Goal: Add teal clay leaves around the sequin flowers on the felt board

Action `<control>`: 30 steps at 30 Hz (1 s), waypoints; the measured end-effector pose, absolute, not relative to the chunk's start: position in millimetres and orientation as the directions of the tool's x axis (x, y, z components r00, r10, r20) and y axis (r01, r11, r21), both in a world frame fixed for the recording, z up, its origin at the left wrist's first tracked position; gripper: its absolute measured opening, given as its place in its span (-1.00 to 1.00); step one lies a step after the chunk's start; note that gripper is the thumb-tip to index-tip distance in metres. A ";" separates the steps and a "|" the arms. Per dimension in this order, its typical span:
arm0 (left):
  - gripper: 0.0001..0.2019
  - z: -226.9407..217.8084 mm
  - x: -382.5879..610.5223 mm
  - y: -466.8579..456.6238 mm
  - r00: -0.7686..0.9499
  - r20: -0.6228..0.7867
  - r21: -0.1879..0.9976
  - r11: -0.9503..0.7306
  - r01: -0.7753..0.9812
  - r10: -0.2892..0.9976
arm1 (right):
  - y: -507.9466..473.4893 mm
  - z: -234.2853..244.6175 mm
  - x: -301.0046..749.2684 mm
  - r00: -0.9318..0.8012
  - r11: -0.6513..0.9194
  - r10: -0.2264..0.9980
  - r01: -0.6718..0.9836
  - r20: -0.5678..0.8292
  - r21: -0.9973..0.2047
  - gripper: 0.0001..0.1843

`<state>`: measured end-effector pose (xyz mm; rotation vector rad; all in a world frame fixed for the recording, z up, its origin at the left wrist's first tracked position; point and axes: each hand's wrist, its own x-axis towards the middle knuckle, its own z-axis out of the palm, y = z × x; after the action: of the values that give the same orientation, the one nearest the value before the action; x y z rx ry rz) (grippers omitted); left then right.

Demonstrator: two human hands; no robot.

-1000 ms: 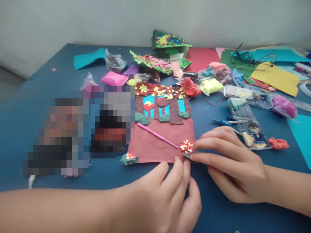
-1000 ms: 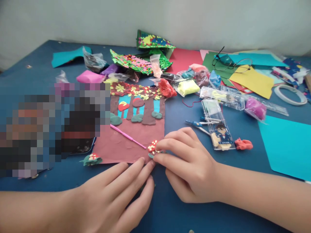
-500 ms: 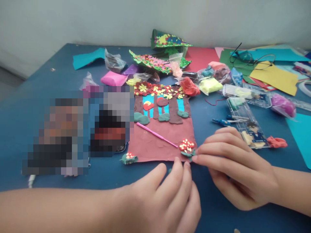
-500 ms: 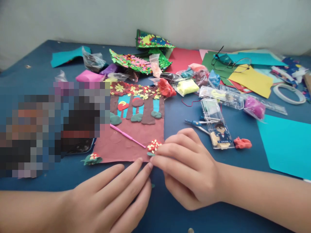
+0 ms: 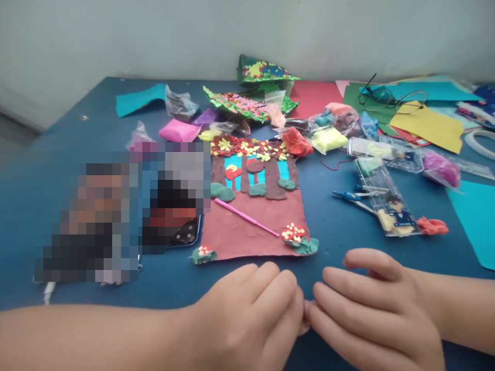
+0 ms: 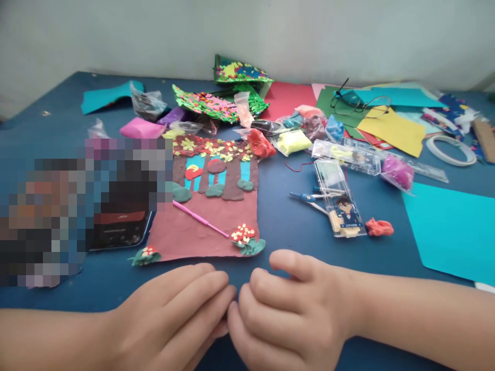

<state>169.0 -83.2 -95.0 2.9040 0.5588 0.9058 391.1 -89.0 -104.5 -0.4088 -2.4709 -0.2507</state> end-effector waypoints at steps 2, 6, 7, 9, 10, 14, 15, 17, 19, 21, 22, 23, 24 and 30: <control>-0.67 -94.1 169.0 -81.3 0.764 0.516 0.225 -0.921 0.317 0.388 | -89.9 -105.3 391.6 -0.751 0.935 0.219 0.344 0.623 0.086 -0.70; -0.65 -95.4 168.7 -81.3 0.758 0.503 0.299 -0.907 0.297 0.414 | -88.7 -106.5 390.5 -0.737 0.928 0.266 0.370 0.621 0.043 -0.62; -0.65 -96.2 168.6 -81.7 0.761 0.496 0.313 -0.904 0.292 0.418 | -88.5 -105.8 389.8 -0.734 0.927 0.276 0.373 0.620 0.029 -0.63; -0.67 -97.6 168.3 -82.7 0.755 0.499 0.329 -0.899 0.290 0.426 | -88.8 -102.7 388.3 -0.726 0.931 0.277 0.365 0.629 0.012 -0.68; -0.68 -98.1 168.1 -83.2 0.756 0.502 0.334 -0.901 0.277 0.419 | -89.4 -100.3 387.7 -0.713 0.932 0.281 0.362 0.642 -0.005 -0.69; -0.71 -98.8 167.4 -84.7 0.809 0.459 0.333 -0.915 0.227 0.368 | -91.0 -91.7 388.4 -0.677 0.883 0.429 0.455 0.598 -0.118 -0.48; -0.71 -99.0 167.5 -85.1 0.818 0.457 0.314 -0.924 0.219 0.349 | -90.2 -91.2 389.2 -0.686 0.874 0.450 0.470 0.571 -0.123 -0.46; -0.74 -99.9 168.3 -85.5 0.817 0.472 0.258 -0.938 0.230 0.330 | -87.4 -92.5 391.2 -0.684 0.896 0.394 0.434 0.614 -0.092 -0.52; -0.76 -101.4 169.3 -85.8 0.804 0.486 0.216 -0.939 0.270 0.343 | -84.8 -95.0 394.1 -0.683 0.907 0.393 0.399 0.615 -0.137 -0.67; -0.75 -102.8 169.7 -86.6 0.787 0.500 0.181 -0.932 0.313 0.361 | -84.1 -96.0 397.9 -0.687 0.884 0.455 0.426 0.566 -0.192 -0.74; -0.73 -103.3 169.5 -87.6 0.781 0.510 0.158 -0.932 0.326 0.360 | -84.7 -95.6 400.0 -0.693 0.873 0.478 0.445 0.540 -0.203 -0.73; -0.72 -103.4 168.9 -89.1 0.776 0.522 0.128 -0.932 0.339 0.354 | -85.7 -94.9 402.0 -0.698 0.865 0.492 0.460 0.520 -0.201 -0.71; -0.71 -103.2 168.2 -91.0 0.770 0.537 0.091 -0.931 0.354 0.345 | -86.9 -94.0 403.6 -0.704 0.862 0.498 0.468 0.506 -0.197 -0.71; -0.67 -100.5 163.9 -100.1 0.759 0.527 -0.123 -0.850 0.512 0.382 | -91.9 -95.2 397.7 -0.616 0.820 0.555 0.518 0.559 -0.243 -0.78</control>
<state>163.9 -100.1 -100.5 3.1887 0.8264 0.8584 397.7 -91.9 -95.2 -0.7849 -2.3610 0.0755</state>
